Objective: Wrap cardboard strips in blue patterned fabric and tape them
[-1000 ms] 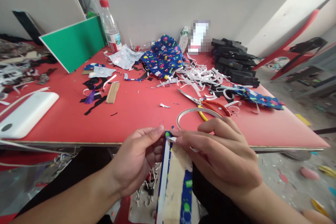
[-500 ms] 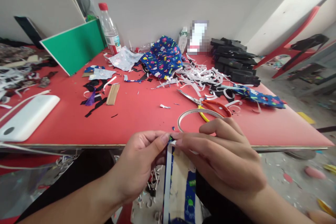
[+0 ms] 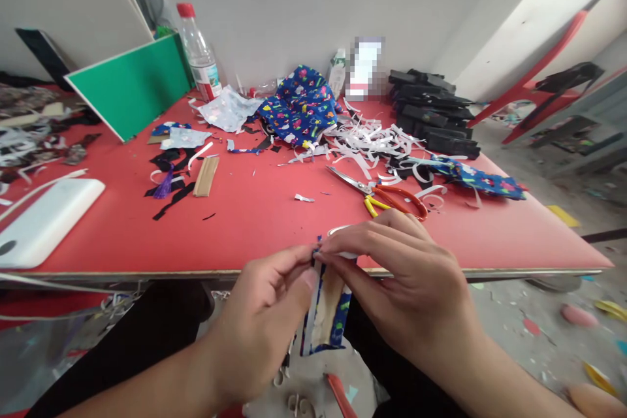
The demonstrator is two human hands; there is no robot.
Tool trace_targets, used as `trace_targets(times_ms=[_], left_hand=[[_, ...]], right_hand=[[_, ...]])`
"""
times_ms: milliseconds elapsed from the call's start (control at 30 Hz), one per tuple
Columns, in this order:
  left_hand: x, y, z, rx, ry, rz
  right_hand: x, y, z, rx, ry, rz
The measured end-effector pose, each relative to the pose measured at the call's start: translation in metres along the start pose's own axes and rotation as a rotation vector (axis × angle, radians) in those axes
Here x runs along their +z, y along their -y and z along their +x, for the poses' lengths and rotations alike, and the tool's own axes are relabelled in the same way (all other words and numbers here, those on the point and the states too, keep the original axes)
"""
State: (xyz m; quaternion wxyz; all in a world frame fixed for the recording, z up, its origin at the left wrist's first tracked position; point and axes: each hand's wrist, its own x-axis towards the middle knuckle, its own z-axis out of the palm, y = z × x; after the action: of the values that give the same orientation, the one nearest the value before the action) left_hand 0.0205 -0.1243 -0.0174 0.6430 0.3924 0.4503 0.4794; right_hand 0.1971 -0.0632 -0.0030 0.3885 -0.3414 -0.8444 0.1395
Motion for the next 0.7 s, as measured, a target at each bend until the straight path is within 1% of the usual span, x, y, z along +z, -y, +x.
trace_targets(times_ms=[100, 167, 267, 333, 400, 433, 567, 600, 700], left_hand=[[0.000, -0.003, 0.000, 0.027, -0.039, 0.218], [-0.001, -0.005, 0.001, 0.046, -0.046, 0.332], [-0.002, -0.006, 0.003, 0.026, -0.022, 0.374], [-0.002, -0.006, 0.005, 0.013, -0.025, 0.370], [-0.003, -0.006, 0.006, 0.025, -0.033, 0.410], [-0.004, -0.005, 0.007, 0.029, -0.033, 0.449], [-0.010, -0.006, 0.008, -0.006, -0.002, 0.598], [-0.011, -0.007, 0.008, -0.024, 0.015, 0.622], [-0.013, -0.008, 0.008, -0.069, 0.093, 0.658]], right_hand=[[-0.002, 0.001, 0.002, 0.103, 0.032, 0.065], [-0.003, 0.000, 0.005, 0.229, 0.091, 0.132], [-0.004, -0.001, 0.009, 0.404, 0.187, 0.210], [-0.004, -0.004, 0.010, 0.432, 0.208, 0.223], [-0.004, -0.007, 0.010, 0.392, 0.208, 0.198], [-0.004, -0.008, 0.009, 0.343, 0.204, 0.172], [-0.008, -0.011, 0.002, 0.088, 0.179, 0.015], [-0.010, -0.010, 0.001, 0.058, 0.173, -0.018], [-0.014, -0.009, 0.000, 0.039, 0.170, -0.056]])
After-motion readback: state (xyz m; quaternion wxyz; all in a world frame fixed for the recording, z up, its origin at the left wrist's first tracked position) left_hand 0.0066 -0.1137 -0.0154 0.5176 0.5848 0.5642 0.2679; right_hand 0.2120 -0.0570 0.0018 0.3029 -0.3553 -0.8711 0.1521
